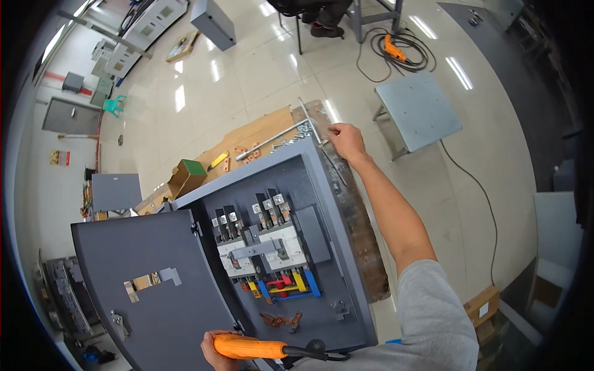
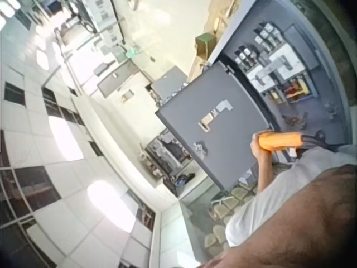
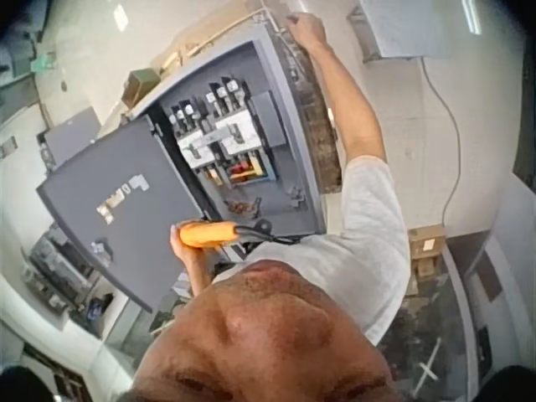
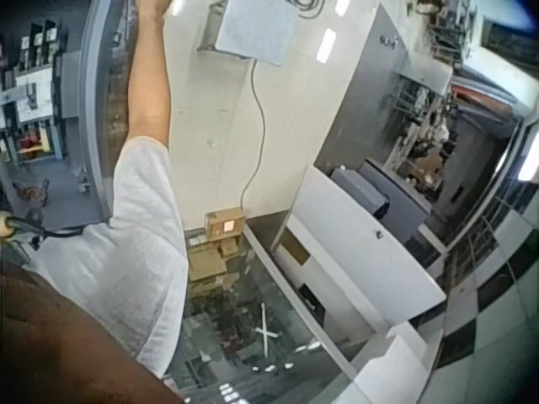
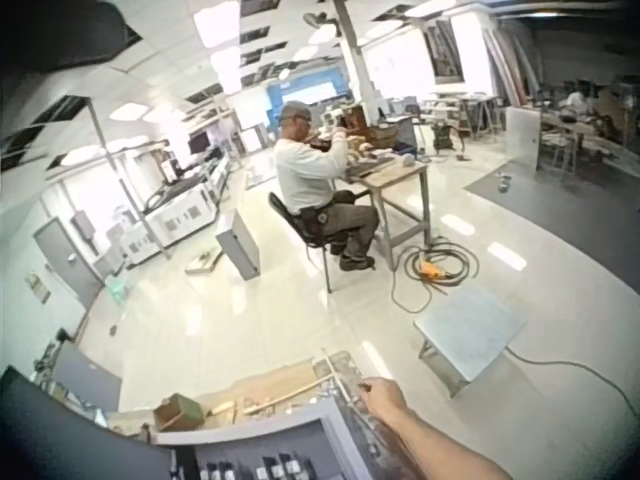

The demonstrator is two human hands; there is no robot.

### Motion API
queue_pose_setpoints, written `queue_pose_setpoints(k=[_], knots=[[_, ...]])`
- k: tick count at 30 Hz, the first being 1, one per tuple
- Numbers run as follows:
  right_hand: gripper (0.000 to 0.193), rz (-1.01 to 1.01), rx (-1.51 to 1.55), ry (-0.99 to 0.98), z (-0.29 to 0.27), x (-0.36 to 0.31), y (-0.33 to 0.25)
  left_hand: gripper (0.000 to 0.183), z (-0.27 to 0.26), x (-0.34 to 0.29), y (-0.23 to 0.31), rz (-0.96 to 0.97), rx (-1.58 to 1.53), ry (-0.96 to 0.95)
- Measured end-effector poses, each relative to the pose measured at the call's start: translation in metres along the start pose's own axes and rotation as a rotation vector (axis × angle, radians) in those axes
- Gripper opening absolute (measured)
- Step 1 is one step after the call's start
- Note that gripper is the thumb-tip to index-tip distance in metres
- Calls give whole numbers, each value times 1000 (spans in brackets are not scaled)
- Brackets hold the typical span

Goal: Secure components inside an electrical control panel using a power drill.

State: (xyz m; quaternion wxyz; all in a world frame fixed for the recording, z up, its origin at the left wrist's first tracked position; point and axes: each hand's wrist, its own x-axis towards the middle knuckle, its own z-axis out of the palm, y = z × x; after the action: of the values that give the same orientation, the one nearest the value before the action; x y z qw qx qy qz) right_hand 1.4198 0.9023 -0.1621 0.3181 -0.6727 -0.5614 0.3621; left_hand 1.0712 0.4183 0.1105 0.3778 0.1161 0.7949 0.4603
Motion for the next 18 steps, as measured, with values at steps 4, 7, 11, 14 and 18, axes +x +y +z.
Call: queue_pose_setpoints(k=[4,7,11,14,18], knots=[[31,-101,1,-41,17,32,-18,60,0,-5,0,-108,42,38],[24,-67,-144,-117,32,52,-31,57,-5,-9,-8,-129,7,127],[27,-122,-321,-221,48,67,-50,56,2,-11,-6,-98,35,130],[28,-109,-390,-225,57,75,-47,55,31,-13,8,160,72,62],[23,-143,-400,-305,58,76,-49,55,32,-13,8,90,-31,112]])
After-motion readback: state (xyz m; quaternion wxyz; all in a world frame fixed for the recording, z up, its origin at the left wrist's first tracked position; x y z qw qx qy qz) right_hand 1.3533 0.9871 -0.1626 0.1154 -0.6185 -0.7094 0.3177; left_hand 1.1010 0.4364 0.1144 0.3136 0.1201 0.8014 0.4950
